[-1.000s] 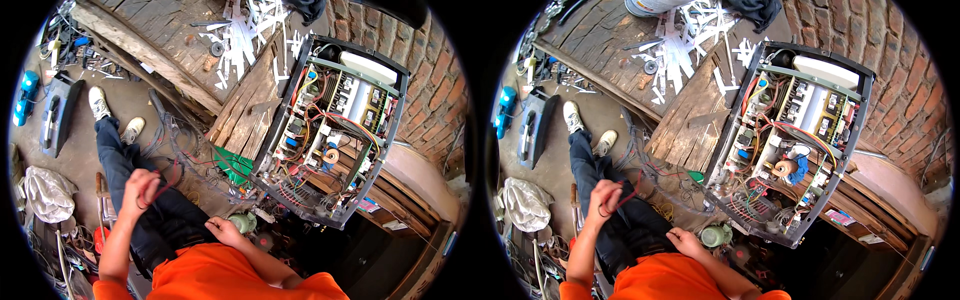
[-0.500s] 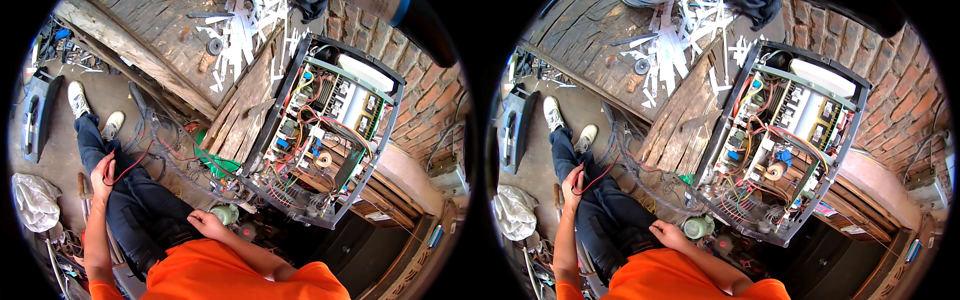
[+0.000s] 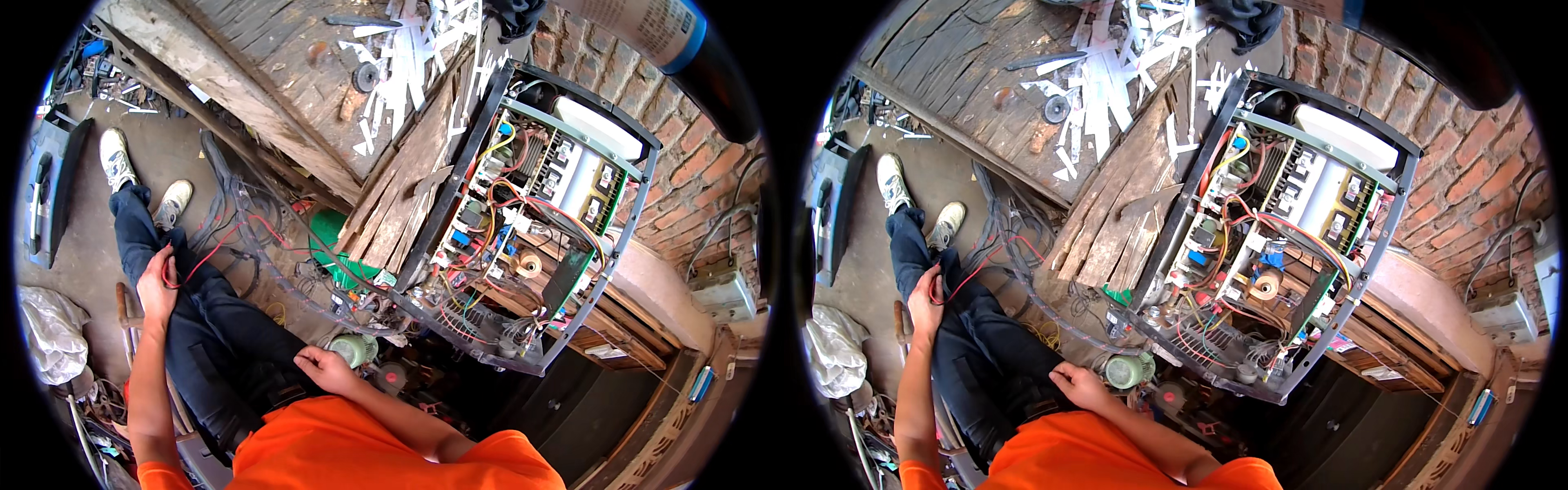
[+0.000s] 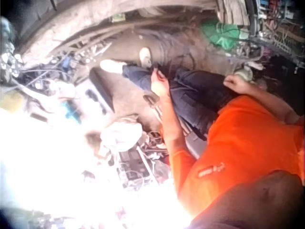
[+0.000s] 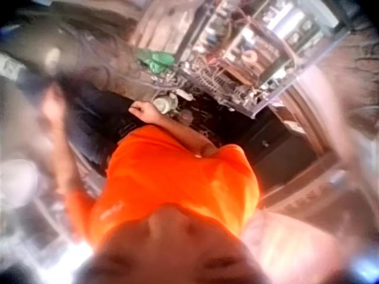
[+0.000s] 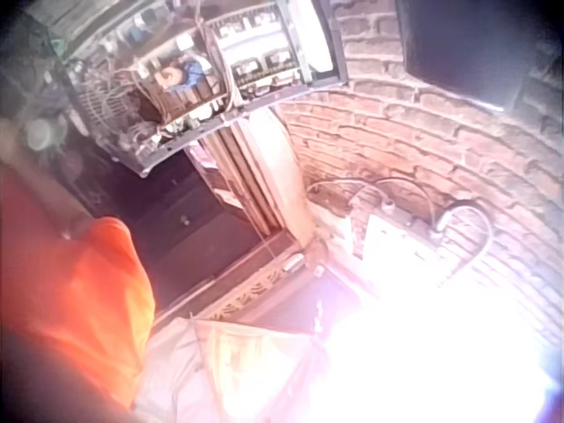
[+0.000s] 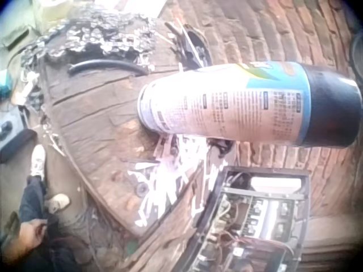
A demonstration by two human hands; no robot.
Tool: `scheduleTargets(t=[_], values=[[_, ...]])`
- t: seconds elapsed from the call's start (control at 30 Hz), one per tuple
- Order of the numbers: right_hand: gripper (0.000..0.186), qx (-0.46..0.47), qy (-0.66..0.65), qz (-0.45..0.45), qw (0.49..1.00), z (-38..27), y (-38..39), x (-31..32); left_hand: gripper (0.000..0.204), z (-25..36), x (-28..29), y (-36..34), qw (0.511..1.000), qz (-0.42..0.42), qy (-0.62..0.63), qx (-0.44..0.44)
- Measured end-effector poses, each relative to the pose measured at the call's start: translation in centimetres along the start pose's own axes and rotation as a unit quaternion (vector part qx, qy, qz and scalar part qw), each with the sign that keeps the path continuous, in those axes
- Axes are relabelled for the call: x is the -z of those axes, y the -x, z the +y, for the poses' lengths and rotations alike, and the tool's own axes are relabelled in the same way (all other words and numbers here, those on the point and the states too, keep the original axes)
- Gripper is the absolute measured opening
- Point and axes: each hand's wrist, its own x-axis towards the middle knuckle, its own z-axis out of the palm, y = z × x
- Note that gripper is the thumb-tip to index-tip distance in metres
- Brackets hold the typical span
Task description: The person uses a multimeter to test various points on an open electronic device, likely a power supply unit. They repeatedly touch the multimeter probes to different wires and components on the circuit board while observing the readings on the multimeter display.
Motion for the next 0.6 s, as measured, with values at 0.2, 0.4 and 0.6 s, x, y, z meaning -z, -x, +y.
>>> scheduleTargets(t=[0.2, 0.4, 0.6], values=[[0.020, 0.020, 0.007, 0.014, 1.000, -0.7, 0.1, -0.4, 0.019, -0.7, -0.3, 0.2, 0.999, 0.010, 0.015, 0.035], [0.021, 0.027, 0.010, 0.023, 0.999, -0.6, 0.2, -0.8, 0.020, -1.0, -0.3, 0.1, 0.999, 0.004, 0.013, 0.046], [0.024, -0.005, 0.020, 0.015, 1.000, -0.6, 0.2, -1.0, 0.019, -1.7, -0.8, 0.1, 0.999, 0.011, 0.022, 0.026]])
